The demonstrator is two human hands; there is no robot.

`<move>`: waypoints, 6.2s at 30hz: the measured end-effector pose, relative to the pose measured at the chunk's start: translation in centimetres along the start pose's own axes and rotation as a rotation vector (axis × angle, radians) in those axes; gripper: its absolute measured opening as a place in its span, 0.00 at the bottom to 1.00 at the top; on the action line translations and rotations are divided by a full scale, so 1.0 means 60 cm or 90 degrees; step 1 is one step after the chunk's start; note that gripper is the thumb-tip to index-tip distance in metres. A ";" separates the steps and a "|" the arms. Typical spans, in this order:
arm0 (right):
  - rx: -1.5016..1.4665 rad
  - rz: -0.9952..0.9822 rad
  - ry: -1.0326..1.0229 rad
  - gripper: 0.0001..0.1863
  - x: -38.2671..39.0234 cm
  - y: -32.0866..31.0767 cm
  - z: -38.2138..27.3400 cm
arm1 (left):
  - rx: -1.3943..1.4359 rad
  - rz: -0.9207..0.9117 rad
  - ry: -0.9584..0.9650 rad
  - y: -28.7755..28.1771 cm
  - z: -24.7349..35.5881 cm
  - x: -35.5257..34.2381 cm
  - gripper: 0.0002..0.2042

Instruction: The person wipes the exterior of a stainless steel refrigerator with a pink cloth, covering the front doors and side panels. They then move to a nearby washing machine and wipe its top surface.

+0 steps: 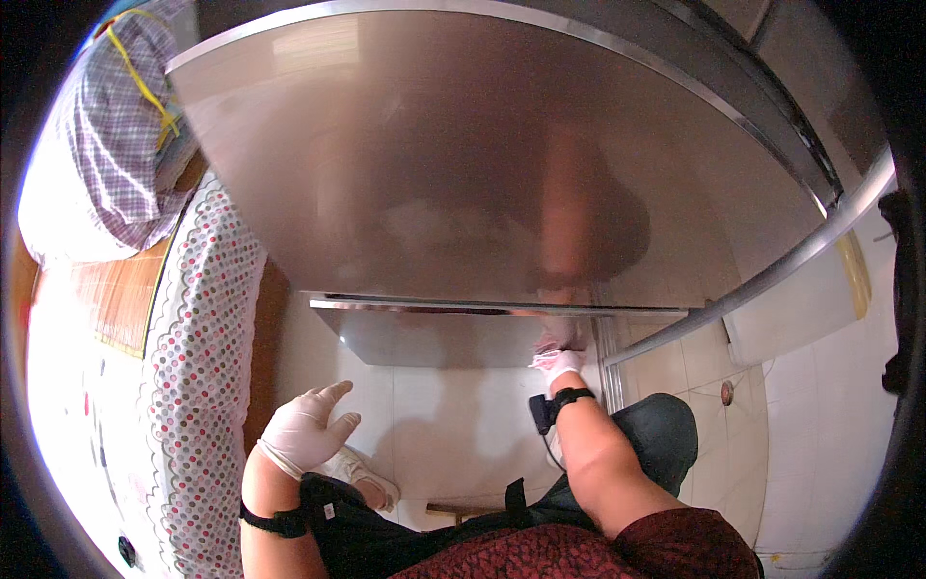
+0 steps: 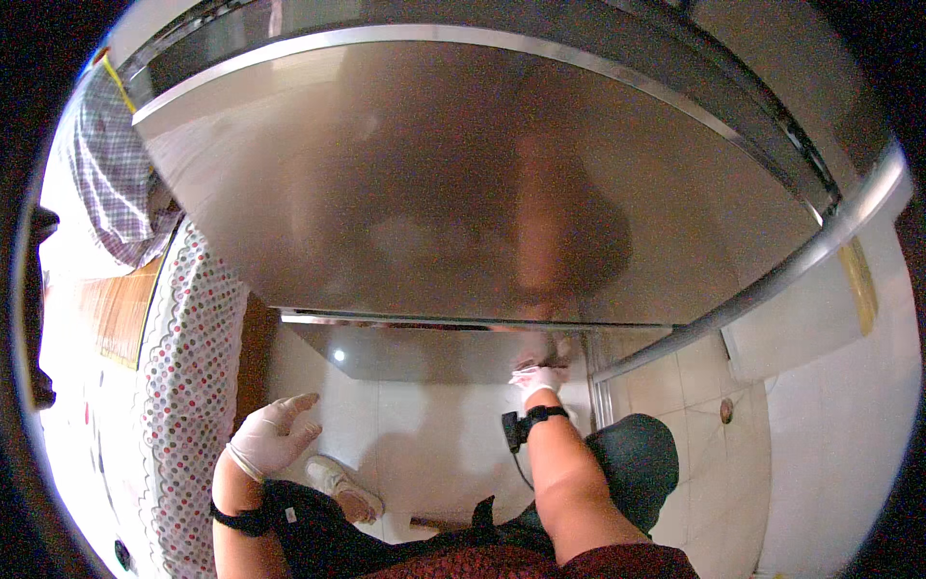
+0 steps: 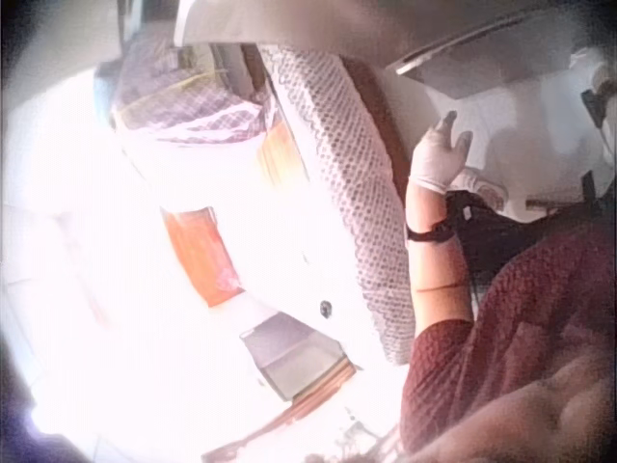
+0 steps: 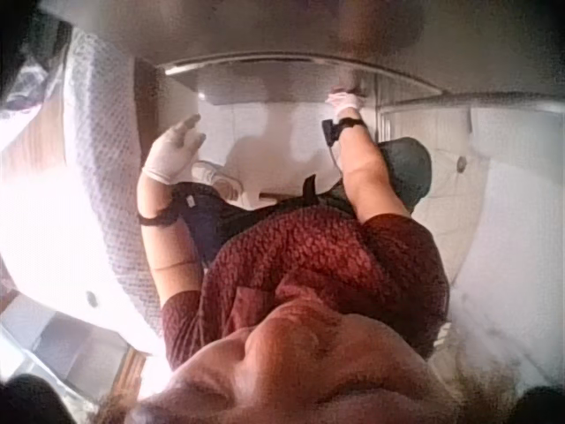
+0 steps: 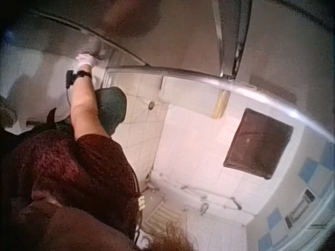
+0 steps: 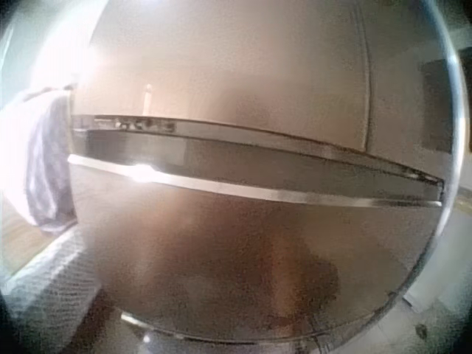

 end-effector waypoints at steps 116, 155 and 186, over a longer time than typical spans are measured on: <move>2.326 -0.672 -0.976 0.11 0.321 0.537 0.716 | 0.176 0.175 0.007 -0.116 -0.178 0.181 0.25; 2.389 -0.478 -0.900 0.17 0.296 0.221 0.198 | 0.152 0.116 -0.010 -0.086 -0.136 0.139 0.27; -0.220 -0.177 -0.823 0.42 0.574 0.072 -0.330 | 0.802 0.485 0.086 -0.042 -0.041 -0.200 0.29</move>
Point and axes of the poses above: each hand's wrist, its own x-axis away from the middle knuckle, its own y-axis out of the palm, z = x × y, the point moved 10 cm from there along -x, towards the middle knuckle, and after that the axes turned 4 degrees about x, right-handed, at the moved point
